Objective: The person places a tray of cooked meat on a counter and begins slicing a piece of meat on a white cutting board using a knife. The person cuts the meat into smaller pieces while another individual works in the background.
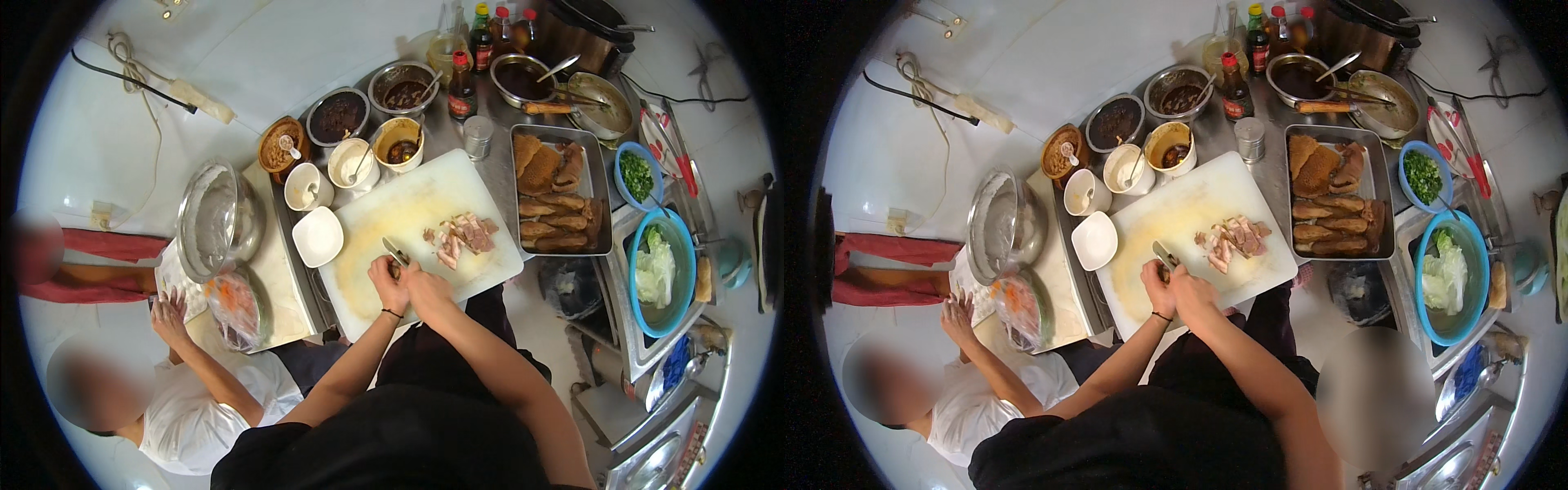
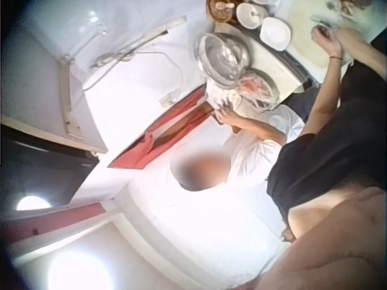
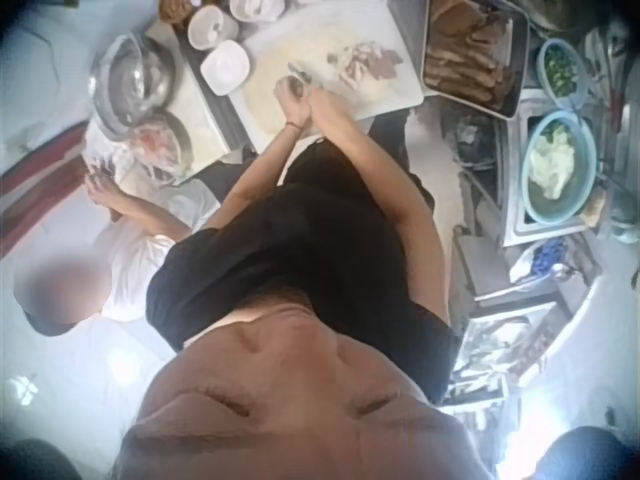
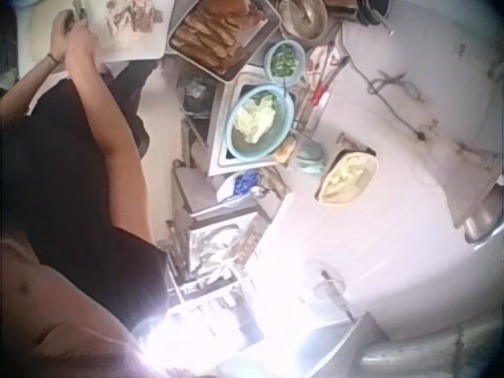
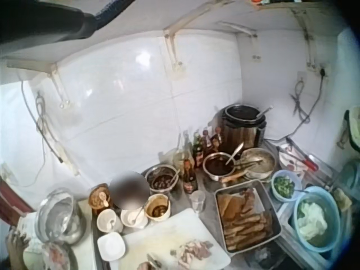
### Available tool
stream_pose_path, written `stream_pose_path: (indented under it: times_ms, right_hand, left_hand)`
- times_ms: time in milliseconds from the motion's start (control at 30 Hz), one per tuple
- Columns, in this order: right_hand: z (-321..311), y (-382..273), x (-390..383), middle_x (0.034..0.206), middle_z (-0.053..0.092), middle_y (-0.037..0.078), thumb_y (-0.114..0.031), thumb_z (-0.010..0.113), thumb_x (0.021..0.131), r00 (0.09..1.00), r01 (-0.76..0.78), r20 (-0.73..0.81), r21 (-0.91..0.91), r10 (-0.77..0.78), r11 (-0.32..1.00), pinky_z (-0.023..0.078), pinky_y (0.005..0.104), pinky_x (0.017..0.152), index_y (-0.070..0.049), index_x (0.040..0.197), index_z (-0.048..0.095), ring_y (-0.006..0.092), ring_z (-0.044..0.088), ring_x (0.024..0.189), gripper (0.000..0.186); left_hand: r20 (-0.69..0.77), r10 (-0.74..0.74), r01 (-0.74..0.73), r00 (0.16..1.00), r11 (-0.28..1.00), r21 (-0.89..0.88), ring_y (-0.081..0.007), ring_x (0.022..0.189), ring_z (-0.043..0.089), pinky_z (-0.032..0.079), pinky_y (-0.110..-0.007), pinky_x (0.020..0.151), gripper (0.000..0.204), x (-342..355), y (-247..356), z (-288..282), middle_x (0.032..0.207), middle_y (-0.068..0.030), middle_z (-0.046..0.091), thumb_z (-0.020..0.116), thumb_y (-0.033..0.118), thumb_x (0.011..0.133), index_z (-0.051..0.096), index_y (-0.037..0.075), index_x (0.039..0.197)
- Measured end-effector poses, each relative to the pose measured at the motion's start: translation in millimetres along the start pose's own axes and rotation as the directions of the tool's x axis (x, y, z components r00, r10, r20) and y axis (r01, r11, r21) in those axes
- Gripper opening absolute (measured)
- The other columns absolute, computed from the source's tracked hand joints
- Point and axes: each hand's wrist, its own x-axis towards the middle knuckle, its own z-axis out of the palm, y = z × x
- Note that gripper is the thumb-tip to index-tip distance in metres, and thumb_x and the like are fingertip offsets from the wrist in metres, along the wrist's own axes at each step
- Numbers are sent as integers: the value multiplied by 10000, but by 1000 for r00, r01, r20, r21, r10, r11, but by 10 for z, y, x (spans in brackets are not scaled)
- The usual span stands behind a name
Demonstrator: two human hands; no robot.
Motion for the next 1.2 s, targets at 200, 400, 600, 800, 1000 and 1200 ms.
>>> stream_pose_path:
  times_ms: [200, 400, 600, 800, 1000, 1200]
  right_hand:
    - [-62, 35, -104, 840, 617, 227, -141, 405, 851, 998, -35, 59, 18, 34, 999, 490, 420, 699, 17, 963, 432, 360, 614, 799, 196]
    - [82, 21, 41, 802, 610, 239, -127, 424, 832, 998, -67, 6, 103, 66, 992, 483, 442, 694, 36, 968, 420, 378, 610, 783, 212]
    - [260, 134, 294, 788, 624, 214, -125, 446, 827, 993, 60, -102, 33, -57, 998, 495, 427, 700, 14, 953, 427, 342, 625, 784, 189]
    - [74, 285, -137, 763, 616, 223, -38, 446, 783, 999, 25, -22, -24, -25, 999, 482, 441, 682, 18, 963, 413, 365, 615, 757, 192]
    - [24, 349, -264, 709, 603, 226, -18, 446, 758, 997, 53, -48, -81, -57, 995, 481, 452, 626, 20, 911, 399, 373, 610, 699, 165]
    - [-8, 258, -301, 685, 604, 214, -8, 462, 747, 988, 115, -95, -81, -122, 990, 490, 435, 604, 11, 893, 404, 363, 614, 677, 158]
  left_hand:
    - [-18, 37, -37, 999, 999, -20, -315, 870, 414, 345, -383, 787, 256, -43, -23, -5, 891, -139, 481, 577, 73, 678, 498, 28, 917]
    - [29, 81, -80, 996, 996, -27, -321, 876, 414, 334, -388, 797, 263, -60, -58, -39, 899, -144, 479, 571, 87, 692, 488, 24, 934]
    - [30, 157, -156, 987, 988, -20, -318, 888, 411, 324, -388, 811, 274, -22, -113, -35, 922, -150, 477, 568, 95, 703, 483, 26, 955]
    - [8, 114, -114, 993, 993, -5, -295, 891, 422, 339, -373, 807, 276, -26, -102, -53, 941, -141, 480, 555, 107, 723, 488, 35, 980]
    - [-34, 80, -81, 996, 996, -23, -274, 852, 418, 356, -361, 775, 289, -45, -79, -15, 915, -133, 466, 550, 106, 708, 478, 19, 973]
    - [-47, 75, -75, 996, 997, 2, -263, 813, 420, 370, -352, 735, 267, -35, -99, 16, 884, -123, 465, 566, 85, 692, 485, 12, 936]
